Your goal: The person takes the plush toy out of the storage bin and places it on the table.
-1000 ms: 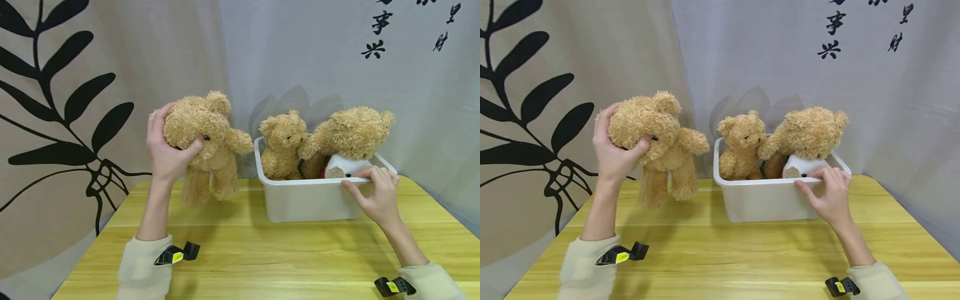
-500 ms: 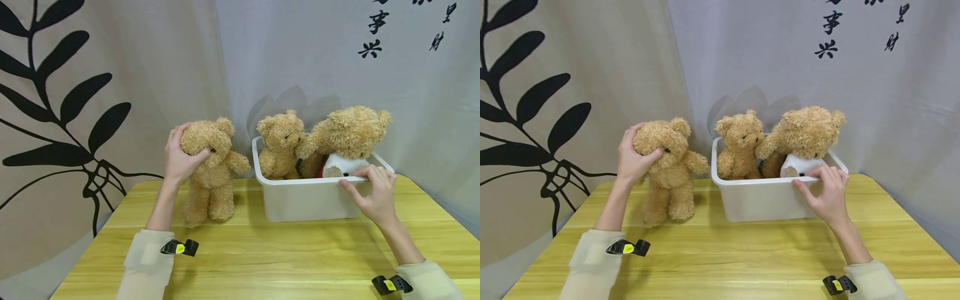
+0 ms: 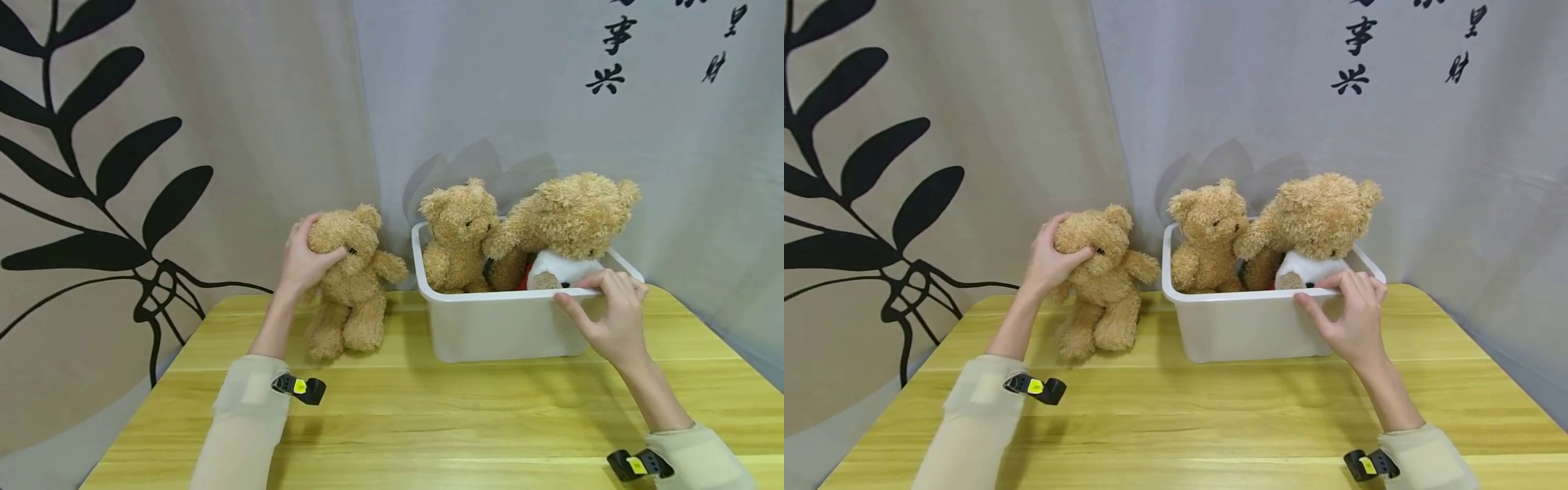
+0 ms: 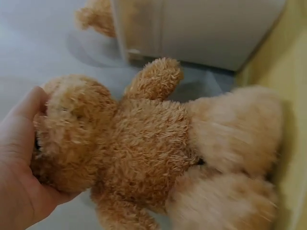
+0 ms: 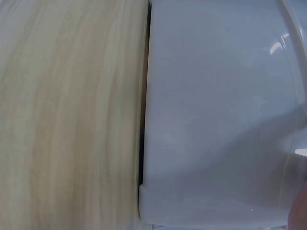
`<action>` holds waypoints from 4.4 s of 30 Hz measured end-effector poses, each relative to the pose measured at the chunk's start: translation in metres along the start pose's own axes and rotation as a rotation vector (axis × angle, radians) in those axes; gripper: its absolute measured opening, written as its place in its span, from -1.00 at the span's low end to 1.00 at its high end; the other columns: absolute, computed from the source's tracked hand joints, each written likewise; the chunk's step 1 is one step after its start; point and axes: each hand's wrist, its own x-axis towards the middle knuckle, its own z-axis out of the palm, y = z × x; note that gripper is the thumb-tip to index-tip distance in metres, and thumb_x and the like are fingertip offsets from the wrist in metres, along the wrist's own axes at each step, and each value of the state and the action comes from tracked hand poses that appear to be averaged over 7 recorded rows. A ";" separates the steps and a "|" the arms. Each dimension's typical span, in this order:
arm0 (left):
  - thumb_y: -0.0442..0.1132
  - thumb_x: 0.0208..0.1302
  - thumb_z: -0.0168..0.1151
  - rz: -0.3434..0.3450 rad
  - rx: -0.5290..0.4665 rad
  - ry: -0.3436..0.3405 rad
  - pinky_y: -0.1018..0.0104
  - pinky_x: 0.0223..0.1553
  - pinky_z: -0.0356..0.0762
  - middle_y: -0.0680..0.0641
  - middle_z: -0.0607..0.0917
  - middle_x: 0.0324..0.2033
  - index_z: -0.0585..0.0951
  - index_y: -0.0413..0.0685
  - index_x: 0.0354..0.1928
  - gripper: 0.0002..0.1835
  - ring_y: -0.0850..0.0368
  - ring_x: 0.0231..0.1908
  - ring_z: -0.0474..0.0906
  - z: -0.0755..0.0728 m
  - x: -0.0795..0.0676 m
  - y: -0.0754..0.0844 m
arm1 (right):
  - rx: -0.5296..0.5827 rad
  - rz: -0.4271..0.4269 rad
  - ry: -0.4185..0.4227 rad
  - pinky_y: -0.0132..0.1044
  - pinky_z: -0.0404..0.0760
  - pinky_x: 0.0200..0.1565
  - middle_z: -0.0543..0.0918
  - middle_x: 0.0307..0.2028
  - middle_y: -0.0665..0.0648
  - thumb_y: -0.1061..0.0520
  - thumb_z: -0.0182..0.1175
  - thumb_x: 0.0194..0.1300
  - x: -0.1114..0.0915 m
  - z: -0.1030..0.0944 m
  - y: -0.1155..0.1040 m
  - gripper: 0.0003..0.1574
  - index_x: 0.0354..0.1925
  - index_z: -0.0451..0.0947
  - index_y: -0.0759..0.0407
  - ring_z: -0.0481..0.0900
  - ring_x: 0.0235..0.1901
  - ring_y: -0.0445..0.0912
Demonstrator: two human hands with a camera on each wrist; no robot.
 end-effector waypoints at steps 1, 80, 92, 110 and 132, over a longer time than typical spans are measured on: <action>-0.13 0.10 0.46 -0.010 0.018 -0.021 -0.55 0.31 -0.19 -0.20 0.06 0.55 0.29 0.12 0.50 -0.10 -0.26 0.54 -0.24 0.002 0.000 -0.004 | 0.002 0.001 -0.001 -0.30 -0.07 0.08 0.53 -0.45 0.27 -0.57 0.19 0.20 0.000 0.000 0.000 0.01 -0.36 0.52 0.43 0.28 -0.25 -0.34; -0.08 0.49 0.19 -0.005 -0.060 -0.170 -0.21 0.47 -0.07 -0.04 0.02 0.58 0.09 0.13 0.61 -0.24 -0.12 0.55 -0.15 0.011 0.004 -0.020 | 0.013 0.007 -0.002 -0.28 -0.05 0.13 0.57 -0.42 0.27 -0.54 0.20 0.21 -0.003 0.001 0.004 -0.04 -0.35 0.53 0.39 0.29 -0.22 -0.37; -0.22 0.46 0.23 0.016 -0.087 0.016 -0.07 0.39 0.24 -0.17 0.30 0.45 0.34 -0.09 0.49 -0.39 -0.15 0.43 0.18 0.014 0.003 -0.007 | 0.007 -0.003 0.002 -0.27 -0.05 0.11 0.57 -0.43 0.26 -0.55 0.20 0.22 -0.002 0.001 0.004 -0.04 -0.36 0.52 0.39 0.29 -0.24 -0.33; -0.32 0.41 0.25 0.166 -0.268 -0.021 -0.10 0.34 0.31 -0.30 0.49 0.27 0.43 -0.26 0.36 -0.48 -0.23 0.29 0.39 0.024 0.002 0.038 | 0.009 -0.003 0.004 -0.27 -0.05 0.12 0.56 -0.43 0.26 -0.54 0.19 0.22 -0.002 0.001 0.004 -0.04 -0.36 0.52 0.40 0.29 -0.23 -0.34; -0.14 0.36 0.33 0.217 -0.255 -0.200 -0.03 0.28 0.40 -0.33 0.38 0.33 0.31 -0.14 0.47 -0.29 -0.26 0.30 0.34 0.084 0.010 0.094 | 0.006 -0.002 0.013 -0.28 -0.05 0.13 0.57 -0.42 0.28 -0.55 0.20 0.21 -0.003 0.002 0.005 -0.03 -0.36 0.51 0.41 0.29 -0.20 -0.38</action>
